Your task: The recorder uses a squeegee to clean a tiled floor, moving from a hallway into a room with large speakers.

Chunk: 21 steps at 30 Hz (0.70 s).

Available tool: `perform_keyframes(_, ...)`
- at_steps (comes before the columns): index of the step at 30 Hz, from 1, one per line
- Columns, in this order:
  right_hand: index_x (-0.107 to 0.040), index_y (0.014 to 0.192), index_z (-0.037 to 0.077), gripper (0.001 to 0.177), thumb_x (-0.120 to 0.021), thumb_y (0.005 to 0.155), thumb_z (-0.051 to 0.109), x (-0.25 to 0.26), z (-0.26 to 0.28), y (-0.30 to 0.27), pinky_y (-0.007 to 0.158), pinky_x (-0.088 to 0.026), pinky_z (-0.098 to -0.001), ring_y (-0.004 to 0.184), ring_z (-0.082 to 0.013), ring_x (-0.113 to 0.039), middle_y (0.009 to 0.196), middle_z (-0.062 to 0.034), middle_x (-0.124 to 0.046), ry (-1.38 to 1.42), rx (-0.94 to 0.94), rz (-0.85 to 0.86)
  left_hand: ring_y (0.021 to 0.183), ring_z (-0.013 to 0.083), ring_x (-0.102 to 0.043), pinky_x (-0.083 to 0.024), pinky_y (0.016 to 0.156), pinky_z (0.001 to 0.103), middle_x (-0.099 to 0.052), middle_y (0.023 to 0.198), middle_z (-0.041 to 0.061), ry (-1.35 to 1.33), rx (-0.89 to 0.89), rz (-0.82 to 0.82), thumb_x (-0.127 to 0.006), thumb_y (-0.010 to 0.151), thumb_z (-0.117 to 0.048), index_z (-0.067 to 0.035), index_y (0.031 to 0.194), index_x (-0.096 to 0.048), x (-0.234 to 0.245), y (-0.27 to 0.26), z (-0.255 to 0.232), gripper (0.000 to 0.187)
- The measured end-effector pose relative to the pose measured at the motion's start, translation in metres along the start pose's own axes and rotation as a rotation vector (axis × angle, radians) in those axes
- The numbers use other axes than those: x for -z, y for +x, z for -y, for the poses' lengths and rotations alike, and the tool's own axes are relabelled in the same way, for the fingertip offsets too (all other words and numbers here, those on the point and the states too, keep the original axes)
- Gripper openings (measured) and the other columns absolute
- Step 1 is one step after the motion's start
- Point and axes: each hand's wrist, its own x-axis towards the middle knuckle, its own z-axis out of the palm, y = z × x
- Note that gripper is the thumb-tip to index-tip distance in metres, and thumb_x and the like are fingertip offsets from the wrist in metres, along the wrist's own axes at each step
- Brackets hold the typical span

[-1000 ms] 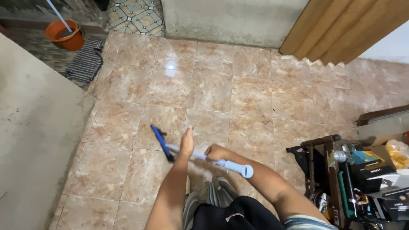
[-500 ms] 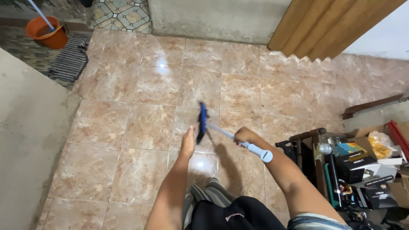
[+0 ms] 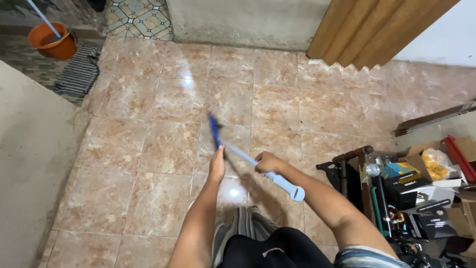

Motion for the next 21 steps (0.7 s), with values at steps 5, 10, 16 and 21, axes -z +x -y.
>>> perform_keyframes(5,-0.078,0.106,0.006,0.028,-0.07,0.079,0.007,-0.075,0.026,-0.003,0.051,-0.055,-0.0322,0.056,-0.0137,-0.066,0.077,-0.0078,-0.075,0.031,0.027,0.205,0.141,0.026,-0.05,-0.031,0.118,0.034,-0.06,0.145,0.016,0.102,-0.027,-0.06,-0.037,0.104,-0.046,0.001,0.135,-0.063,0.014,0.001,0.025,0.062)
perform_keyframes(10,-0.078,0.099,0.0,0.021,-0.069,0.081,0.005,-0.138,0.018,0.022,0.051,-0.054,-0.033,0.056,-0.0135,-0.067,0.076,-0.0078,-0.074,0.016,0.028,0.379,0.14,0.0262,-0.051,-0.032,0.118,0.034,-0.061,0.144,0.017,0.069,-0.039,-0.098,-0.036,0.105,-0.046,0.002,0.134,-0.063,0.03,-0.017,0.015,0.062)
perform_keyframes(16,-0.077,0.088,-0.002,0.017,-0.064,0.087,0.009,-0.076,-0.015,0.01,0.047,-0.055,-0.0344,0.053,-0.016,-0.067,0.07,-0.0096,-0.072,0.081,-0.085,0.273,0.139,0.0248,-0.052,-0.033,0.117,0.033,-0.062,0.143,0.016,0.102,-0.045,-0.097,-0.037,0.104,-0.045,0.001,0.134,-0.064,0.041,-0.02,0.026,0.062)
perform_keyframes(21,-0.078,0.08,-0.001,0.015,-0.067,0.08,0.009,0.004,-0.058,-0.004,0.044,-0.051,-0.0363,0.051,-0.0194,-0.066,0.066,-0.0134,-0.072,0.059,-0.157,-0.004,0.139,0.0246,-0.052,-0.034,0.117,0.033,-0.062,0.144,0.015,0.012,-0.052,-0.063,-0.041,0.103,-0.046,0.001,0.135,-0.064,0.036,-0.026,0.029,0.061)
